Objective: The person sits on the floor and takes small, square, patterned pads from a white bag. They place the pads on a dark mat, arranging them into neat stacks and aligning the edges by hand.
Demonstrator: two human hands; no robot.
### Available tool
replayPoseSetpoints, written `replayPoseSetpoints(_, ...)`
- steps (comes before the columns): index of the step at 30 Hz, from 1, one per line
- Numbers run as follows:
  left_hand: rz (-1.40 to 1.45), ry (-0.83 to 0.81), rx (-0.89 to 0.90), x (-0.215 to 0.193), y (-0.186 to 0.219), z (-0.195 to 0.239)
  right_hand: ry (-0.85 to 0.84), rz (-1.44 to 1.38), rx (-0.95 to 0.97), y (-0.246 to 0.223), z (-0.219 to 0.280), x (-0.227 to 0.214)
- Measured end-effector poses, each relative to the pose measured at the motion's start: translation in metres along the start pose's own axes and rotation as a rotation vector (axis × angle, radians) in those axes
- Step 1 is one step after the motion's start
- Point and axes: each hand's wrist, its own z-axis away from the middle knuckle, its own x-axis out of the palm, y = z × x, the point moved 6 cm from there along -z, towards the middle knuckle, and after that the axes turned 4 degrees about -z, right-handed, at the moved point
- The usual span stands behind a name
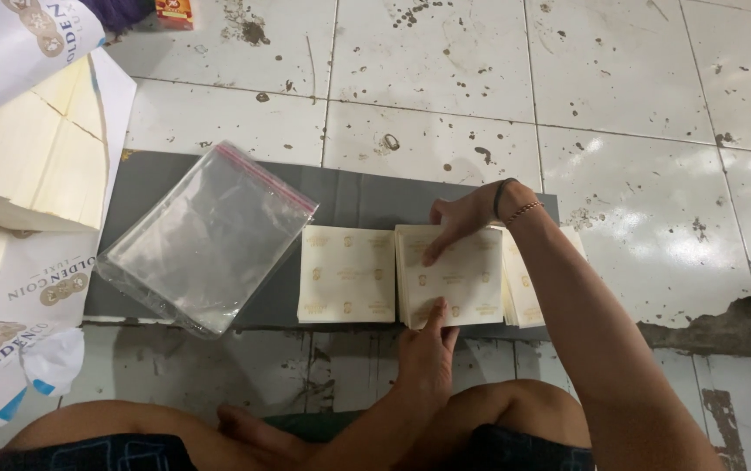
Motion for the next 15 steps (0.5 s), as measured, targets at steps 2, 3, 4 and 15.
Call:
replayPoseSetpoints(2,0.003,-0.001,0.005,-0.0015,-0.0020,-0.0042,0.002,0.012,-0.001,-0.0006,-0.0023,0.0004)
replayPoseSetpoints(3,0.005,-0.001,0.009,-0.0023,-0.0032,-0.0063,0.003,0.022,-0.001,-0.0007,-0.0036,0.0009)
replayPoseSetpoints(4,0.006,-0.001,0.008,-0.0032,-0.0044,-0.0077,0.002,0.023,-0.001,-0.0010,-0.0024,0.0009)
replayPoseSetpoints(15,-0.019,0.019,-0.020,-0.0052,-0.0076,-0.0106,0.016,0.077,0.049,-0.0002,-0.0005,-0.0032)
